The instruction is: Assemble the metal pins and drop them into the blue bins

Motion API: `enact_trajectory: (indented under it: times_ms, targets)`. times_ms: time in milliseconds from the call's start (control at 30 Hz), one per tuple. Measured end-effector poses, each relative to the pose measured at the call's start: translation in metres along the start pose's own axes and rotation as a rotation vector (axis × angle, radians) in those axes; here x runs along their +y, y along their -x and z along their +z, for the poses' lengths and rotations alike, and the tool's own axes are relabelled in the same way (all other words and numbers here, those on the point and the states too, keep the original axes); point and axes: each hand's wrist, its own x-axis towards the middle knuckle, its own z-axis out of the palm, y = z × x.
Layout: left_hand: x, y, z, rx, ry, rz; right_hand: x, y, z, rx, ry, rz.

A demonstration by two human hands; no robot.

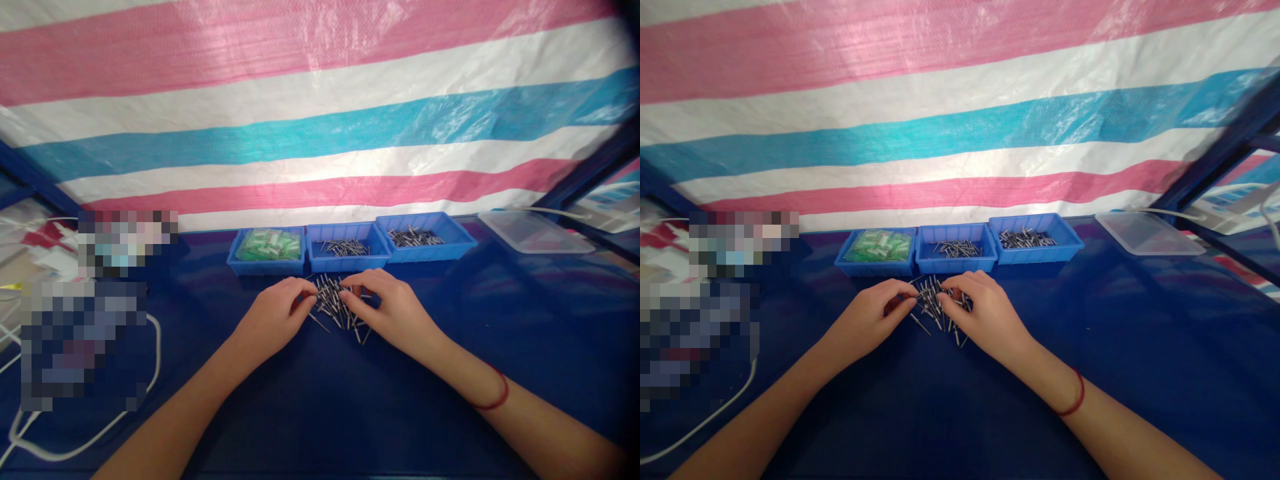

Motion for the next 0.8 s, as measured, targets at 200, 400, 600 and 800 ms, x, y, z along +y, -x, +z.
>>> enact_trajectory:
  times_ms: [200,400,600,800]
  targets:
    - [0.017,0.002,0.015,-0.001,0.353,-0.109,-0.009,0.005,0.006,0.007,-0.337,0.115]
    - [0.017,0.002,0.022,-0.041,0.479,-0.13,-0.014,0.007,0.007,0.027,-0.409,0.135]
    - [0.018,0.002,0.022,-0.06,0.417,-0.101,-0.018,0.008,0.005,0.022,-0.363,0.095]
    - [0.016,0.001,0.019,0.006,0.4,-0.121,-0.019,0.008,0.001,0.038,-0.331,0.015]
